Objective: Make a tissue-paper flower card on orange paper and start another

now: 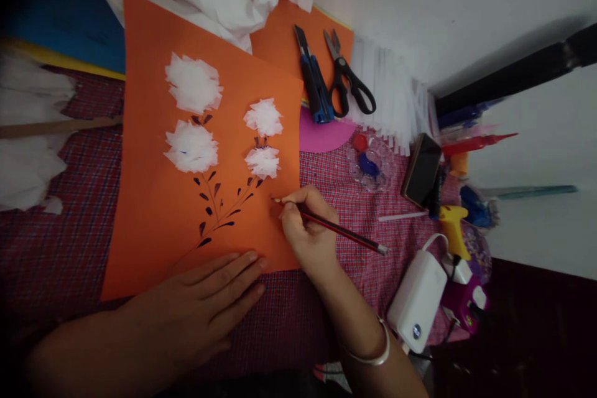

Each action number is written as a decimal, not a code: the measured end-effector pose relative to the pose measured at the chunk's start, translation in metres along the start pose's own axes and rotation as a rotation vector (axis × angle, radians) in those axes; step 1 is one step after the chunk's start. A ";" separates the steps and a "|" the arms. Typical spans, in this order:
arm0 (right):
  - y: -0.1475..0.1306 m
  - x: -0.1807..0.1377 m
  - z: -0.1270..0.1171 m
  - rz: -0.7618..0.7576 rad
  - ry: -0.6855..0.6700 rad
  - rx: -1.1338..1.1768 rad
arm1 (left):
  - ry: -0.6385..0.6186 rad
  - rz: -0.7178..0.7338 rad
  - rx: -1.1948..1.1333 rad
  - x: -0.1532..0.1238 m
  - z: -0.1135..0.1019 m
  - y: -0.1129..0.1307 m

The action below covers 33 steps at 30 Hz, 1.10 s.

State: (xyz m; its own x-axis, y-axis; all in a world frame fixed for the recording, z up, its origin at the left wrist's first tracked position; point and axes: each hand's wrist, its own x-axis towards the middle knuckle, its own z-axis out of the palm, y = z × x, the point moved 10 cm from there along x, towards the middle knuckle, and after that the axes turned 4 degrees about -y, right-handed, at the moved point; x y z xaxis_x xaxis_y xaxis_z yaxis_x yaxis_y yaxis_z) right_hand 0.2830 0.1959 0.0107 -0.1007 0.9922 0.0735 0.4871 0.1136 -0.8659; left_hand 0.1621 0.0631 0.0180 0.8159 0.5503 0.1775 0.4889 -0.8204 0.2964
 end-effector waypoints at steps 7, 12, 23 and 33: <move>0.004 0.000 -0.007 0.025 0.093 0.007 | 0.003 -0.013 0.012 0.001 -0.003 -0.001; 0.002 0.001 -0.004 0.006 0.058 0.001 | 0.019 -0.011 0.004 0.001 -0.003 -0.001; -0.001 0.003 -0.005 0.007 0.065 -0.056 | 0.043 0.001 -0.002 0.003 -0.001 -0.001; 0.001 0.003 -0.002 0.013 0.025 -0.033 | -0.003 -0.013 -0.030 0.000 0.003 -0.001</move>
State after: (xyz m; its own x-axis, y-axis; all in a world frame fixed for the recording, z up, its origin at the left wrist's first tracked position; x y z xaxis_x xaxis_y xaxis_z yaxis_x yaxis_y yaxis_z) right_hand 0.2850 0.1987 0.0106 -0.0722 0.9946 0.0748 0.5166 0.1014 -0.8502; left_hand 0.1624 0.0639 0.0149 0.8106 0.5603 0.1703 0.4900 -0.8082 0.3267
